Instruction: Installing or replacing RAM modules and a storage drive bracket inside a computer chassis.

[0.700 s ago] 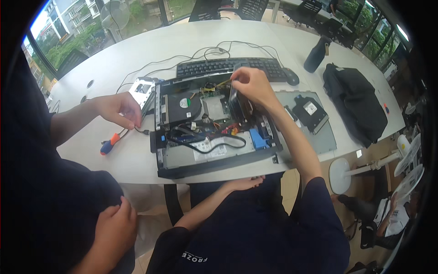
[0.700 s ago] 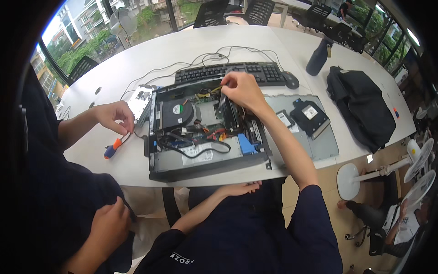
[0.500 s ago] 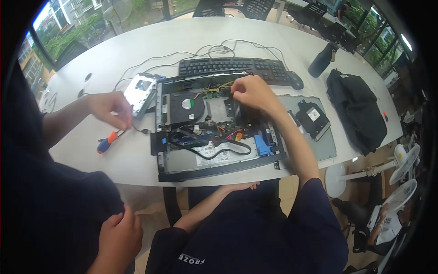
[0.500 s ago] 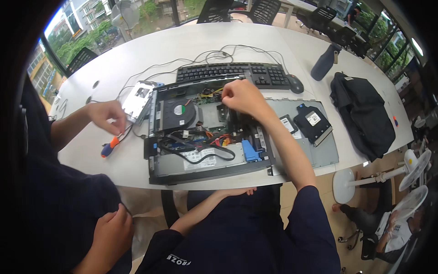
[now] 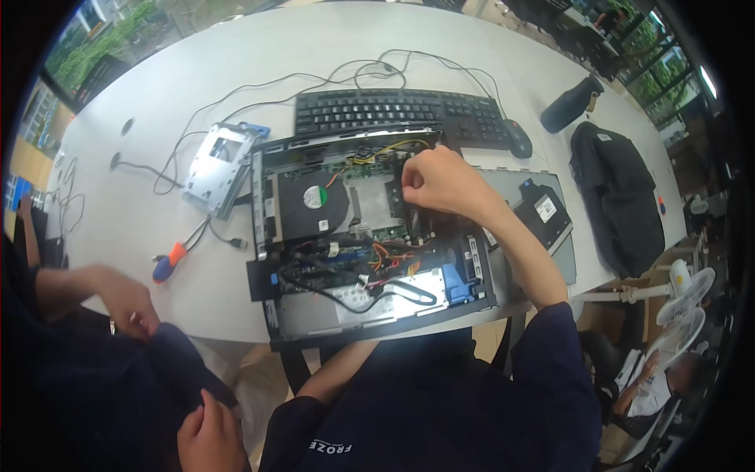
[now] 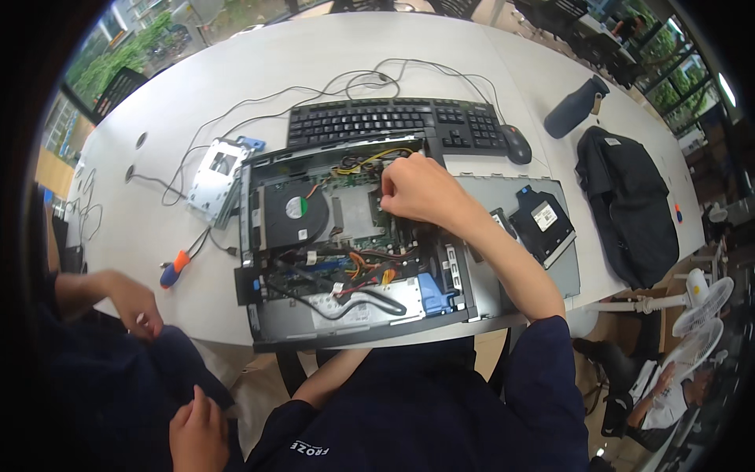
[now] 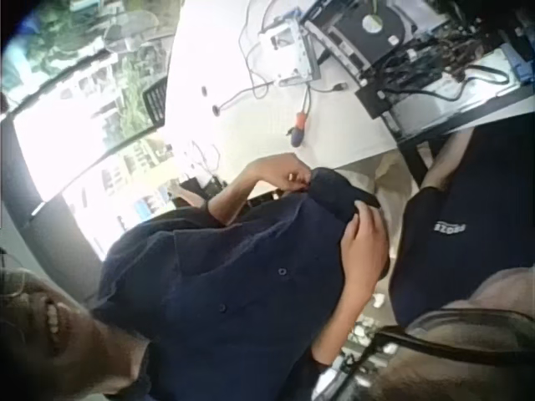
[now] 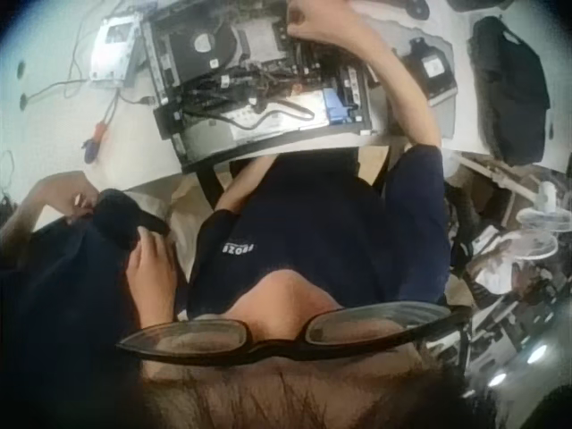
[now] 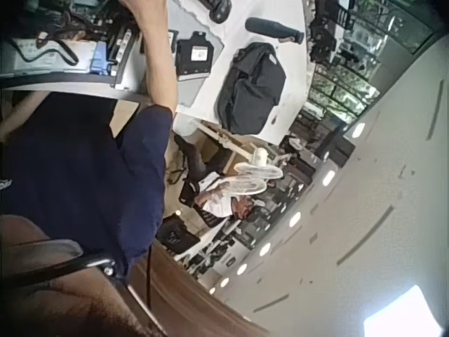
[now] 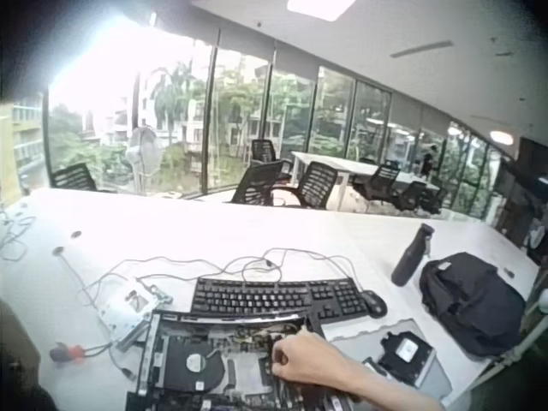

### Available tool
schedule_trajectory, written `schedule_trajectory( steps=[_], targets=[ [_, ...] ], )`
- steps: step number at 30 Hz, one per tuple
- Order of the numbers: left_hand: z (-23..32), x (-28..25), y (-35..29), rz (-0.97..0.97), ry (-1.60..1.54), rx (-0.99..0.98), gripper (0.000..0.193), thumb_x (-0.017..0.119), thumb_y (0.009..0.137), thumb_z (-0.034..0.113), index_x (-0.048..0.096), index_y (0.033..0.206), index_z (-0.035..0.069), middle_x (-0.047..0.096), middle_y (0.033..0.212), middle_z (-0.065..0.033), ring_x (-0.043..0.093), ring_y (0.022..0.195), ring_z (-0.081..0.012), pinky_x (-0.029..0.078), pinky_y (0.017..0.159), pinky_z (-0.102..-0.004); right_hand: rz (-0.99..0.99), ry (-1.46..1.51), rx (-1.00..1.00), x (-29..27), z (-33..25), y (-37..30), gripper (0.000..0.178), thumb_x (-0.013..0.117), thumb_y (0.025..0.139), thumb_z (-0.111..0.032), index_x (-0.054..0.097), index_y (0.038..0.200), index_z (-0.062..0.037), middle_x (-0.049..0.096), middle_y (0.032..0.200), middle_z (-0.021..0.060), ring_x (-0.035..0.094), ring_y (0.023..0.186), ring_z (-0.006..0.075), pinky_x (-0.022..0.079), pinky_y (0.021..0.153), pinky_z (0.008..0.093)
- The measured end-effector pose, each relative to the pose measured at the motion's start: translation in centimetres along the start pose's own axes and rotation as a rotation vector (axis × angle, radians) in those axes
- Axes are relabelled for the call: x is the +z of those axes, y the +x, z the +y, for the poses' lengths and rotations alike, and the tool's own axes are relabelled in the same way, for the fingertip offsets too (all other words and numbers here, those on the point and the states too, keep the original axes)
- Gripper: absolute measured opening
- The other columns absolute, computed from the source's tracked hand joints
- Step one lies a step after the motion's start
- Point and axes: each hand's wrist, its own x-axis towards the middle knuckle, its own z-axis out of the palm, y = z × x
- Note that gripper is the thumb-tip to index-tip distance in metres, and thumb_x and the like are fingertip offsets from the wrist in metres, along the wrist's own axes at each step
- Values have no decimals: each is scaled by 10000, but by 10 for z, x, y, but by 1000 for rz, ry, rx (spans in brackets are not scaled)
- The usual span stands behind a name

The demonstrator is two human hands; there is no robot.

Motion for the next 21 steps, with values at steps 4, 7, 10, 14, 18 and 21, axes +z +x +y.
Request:
schedule_trajectory(
  steps=[4, 7, 10, 14, 18, 21],
  targets=[
    [23, -9, -20, -93, 140, 59, 388, 538, 1071, 118, 561, 1450, 40, 616, 1320, -119, 594, 1150, -301, 479, 978, -381, -40, 20, -55, 7, -21, 12, 162, 726, 812, -160, 766, 891, -25, 758, 792, 133, 739, 771, 339, 578, 759, 432],
    [-46, 19, 0, -53, 118, 221, 431, 570, 1056, 142, 549, 1485, 102, 608, 1353, -112, 582, 1166, -290, 467, 988, -390, -53, 7, 34, 8, -4, 3, 134, 729, 827, -145, 745, 882, -23, 748, 765, 138, 730, 747, 354, 576, 742, 442],
    [-78, 80, 33, 254, -355, 280, 208, 647, 1006, 237, 695, 1157, 101, 702, 1015, -102, 675, 907, -262, 515, 806, -383, 26, 25, -10, 3, 7, -3, 81, 685, 815, -68, 713, 809, 8, 686, 702, 222, 696, 681, 409, 571, 677, 480],
    [10, 241, 74, 78, -2157, 767, 202, 740, 941, 354, 718, 910, 155, 737, 804, -6, 736, 750, -207, 555, 662, -333, -20, 164, -23, -9, -20, 7, 77, 679, 819, -57, 701, 815, 16, 688, 697, 208, 698, 682, 402, 564, 672, 475],
    [10, 267, 122, 26, -2182, 933, 231, 689, 972, 347, 738, 999, 123, 756, 884, -35, 738, 810, -228, 576, 732, -339, 3, 144, 11, -3, -14, 6, 65, 679, 817, -46, 683, 821, 19, 696, 701, 184, 699, 692, 400, 560, 665, 463],
    [19, 241, 126, 9, -2182, 807, 219, 672, 984, 300, 733, 993, 90, 732, 878, -81, 711, 798, -254, 553, 738, -370, 10, 122, 16, 3, -13, 1, 65, 685, 814, -46, 682, 830, 16, 699, 707, 179, 700, 698, 398, 561, 666, 461]
  ],
)
